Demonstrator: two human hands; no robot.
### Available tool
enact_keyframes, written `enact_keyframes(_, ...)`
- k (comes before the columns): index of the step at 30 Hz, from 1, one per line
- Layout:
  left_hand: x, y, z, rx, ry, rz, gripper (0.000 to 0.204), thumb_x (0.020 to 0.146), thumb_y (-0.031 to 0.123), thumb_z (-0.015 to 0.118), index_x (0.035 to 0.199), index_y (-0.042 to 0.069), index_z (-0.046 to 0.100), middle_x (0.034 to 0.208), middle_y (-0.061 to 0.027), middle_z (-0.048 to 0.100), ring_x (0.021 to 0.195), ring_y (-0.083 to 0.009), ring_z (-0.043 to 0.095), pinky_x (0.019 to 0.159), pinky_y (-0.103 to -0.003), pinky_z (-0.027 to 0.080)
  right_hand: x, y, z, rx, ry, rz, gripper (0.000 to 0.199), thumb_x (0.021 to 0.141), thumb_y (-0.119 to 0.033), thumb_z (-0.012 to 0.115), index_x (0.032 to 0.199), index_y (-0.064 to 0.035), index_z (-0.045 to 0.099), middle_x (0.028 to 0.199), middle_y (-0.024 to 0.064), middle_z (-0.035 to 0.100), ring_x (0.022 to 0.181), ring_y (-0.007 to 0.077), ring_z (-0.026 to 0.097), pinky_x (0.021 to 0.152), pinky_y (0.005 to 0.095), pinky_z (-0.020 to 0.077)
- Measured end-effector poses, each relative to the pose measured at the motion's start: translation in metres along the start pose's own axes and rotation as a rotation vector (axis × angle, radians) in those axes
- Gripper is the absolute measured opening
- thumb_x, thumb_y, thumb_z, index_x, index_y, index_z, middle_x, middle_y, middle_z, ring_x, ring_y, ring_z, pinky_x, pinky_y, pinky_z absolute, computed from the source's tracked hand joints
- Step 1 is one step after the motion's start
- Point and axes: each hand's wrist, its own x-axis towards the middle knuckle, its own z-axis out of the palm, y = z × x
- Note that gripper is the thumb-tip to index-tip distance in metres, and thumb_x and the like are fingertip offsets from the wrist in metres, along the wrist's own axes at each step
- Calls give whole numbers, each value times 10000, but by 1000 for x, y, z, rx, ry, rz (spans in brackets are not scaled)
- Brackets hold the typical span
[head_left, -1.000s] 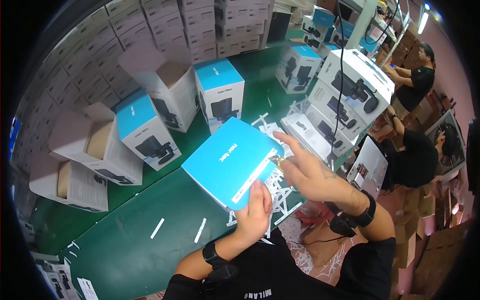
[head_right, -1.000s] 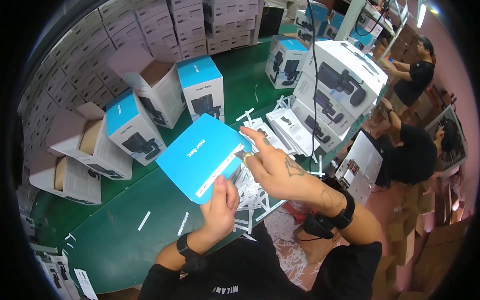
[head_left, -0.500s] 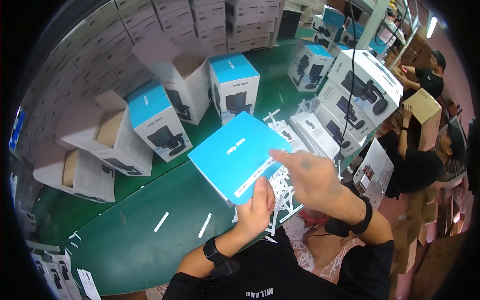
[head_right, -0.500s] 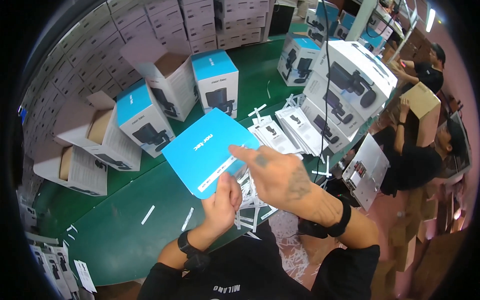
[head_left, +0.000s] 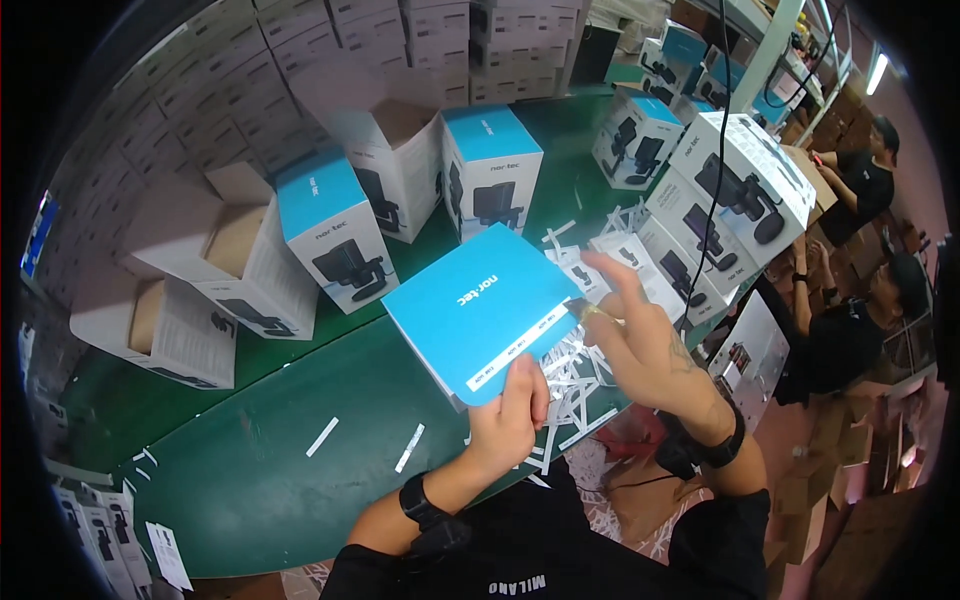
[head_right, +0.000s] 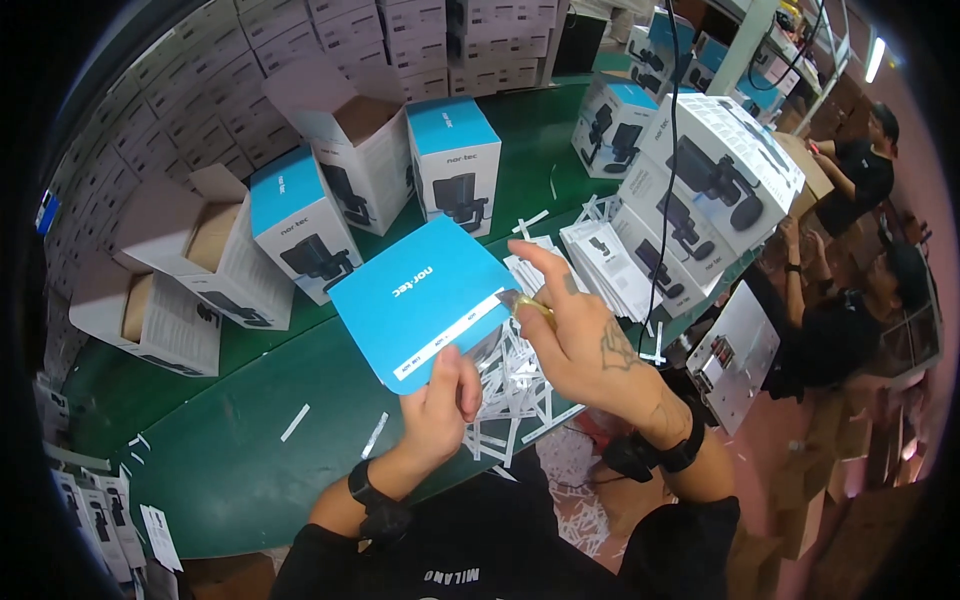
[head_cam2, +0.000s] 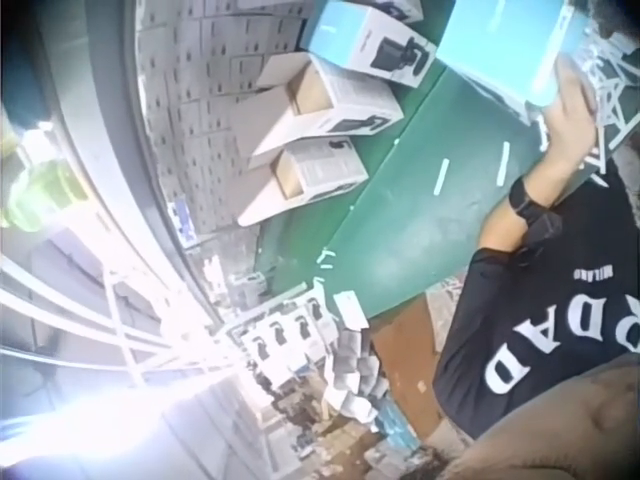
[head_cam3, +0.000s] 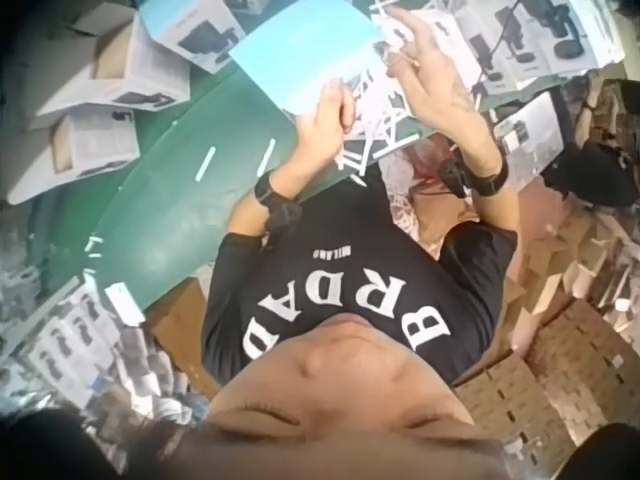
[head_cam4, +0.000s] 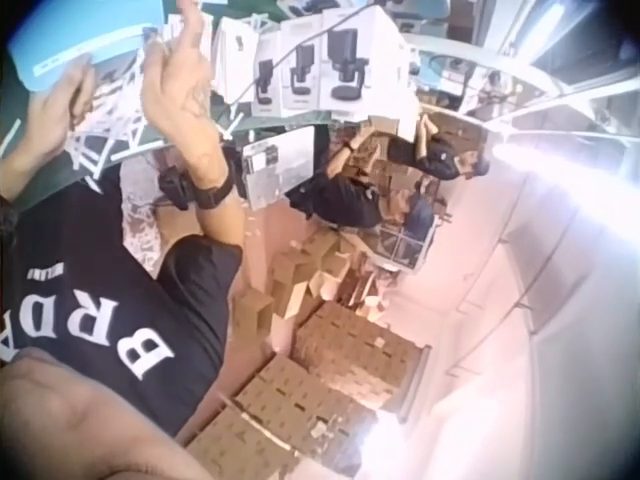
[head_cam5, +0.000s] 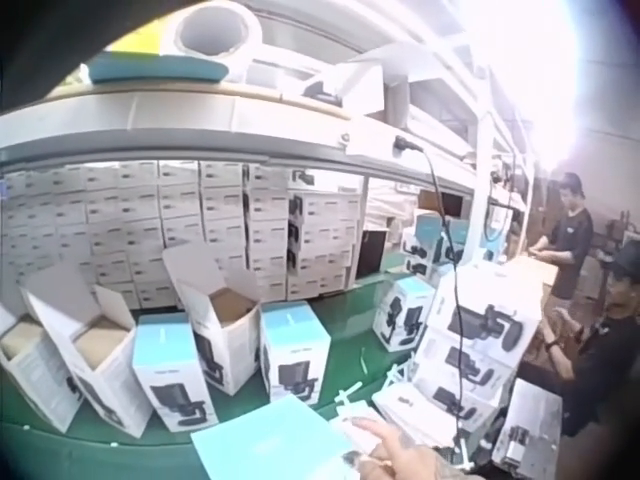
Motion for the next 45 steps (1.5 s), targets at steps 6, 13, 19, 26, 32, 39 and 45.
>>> enact_keyframes(6, -1, 1, -2, 8, -13, 55, 374, 1055, 185, 332, 737, 27, 449, 529, -30, 443, 450, -91, 397, 432, -244, 339, -5, 5, 4, 80, 46, 55, 446, 938, -69, 487, 1355, -8, 340, 714, 123, 625, 650, 232, 619, 654, 342, 463)
enact_keyframes(13, -4, -3, -6, -4, -7, 21, 402, 1056, 196, 326, 711, 35, 455, 535, -24, 454, 455, -91, 399, 445, -240, 339, -4, -23, 16, 435, -101, 387, 383, 946, -122, 528, 1287, -24, 383, 762, 80, 634, 475, 158, 541, 474, 271, 406)
enact_keyframes(19, -5, 0, -4, 6, 4, 32, 417, 1058, 200, 324, 695, 42, 453, 534, -17, 448, 464, -86, 400, 451, -241, 339, -7, -11, 27, -302, 175, -347, 218, 859, 0, 581, 1074, -4, 617, 787, 154, 655, 615, 302, 649, 518, 353, 487)
enact_keyframes(26, -6, 0, -9, 1, -23, 31, 400, 1057, 199, 330, 714, 35, 452, 535, -19, 450, 461, -85, 401, 443, -240, 338, -14, -7, 29, -258, 275, -452, 295, 839, 26, 610, 1133, 3, 624, 787, 130, 650, 544, 277, 627, 468, 330, 474)
enact_keyframes(32, -4, 2, -6, -7, -6, 20, 421, 1059, 207, 325, 694, 39, 448, 540, -18, 447, 464, -82, 398, 443, -238, 335, -8, -8, 27, -231, 254, -314, 340, 852, 1, 610, 1191, -7, 593, 840, 128, 668, 574, 292, 642, 500, 345, 496)
enact_keyframes(39, -6, -16, 2, 83, 9, 81, 347, 1055, 183, 358, 769, 34, 486, 582, -1, 430, 500, -90, 397, 472, -269, 333, -5, 2, 16, -396, 147, -439, 291, 864, 28, 543, 1140, -33, 611, 984, 164, 673, 782, 348, 673, 651, 402, 547)
enact_keyframes(45, 12, -20, 24, 57, -11, 97, 397, 1054, 197, 345, 705, 49, 462, 534, -7, 437, 464, -87, 404, 447, -243, 330, -5, 8, -2, -208, 88, -166, 408, 899, 9, 534, 1301, -6, 472, 654, 143, 598, 531, 300, 603, 513, 377, 443)
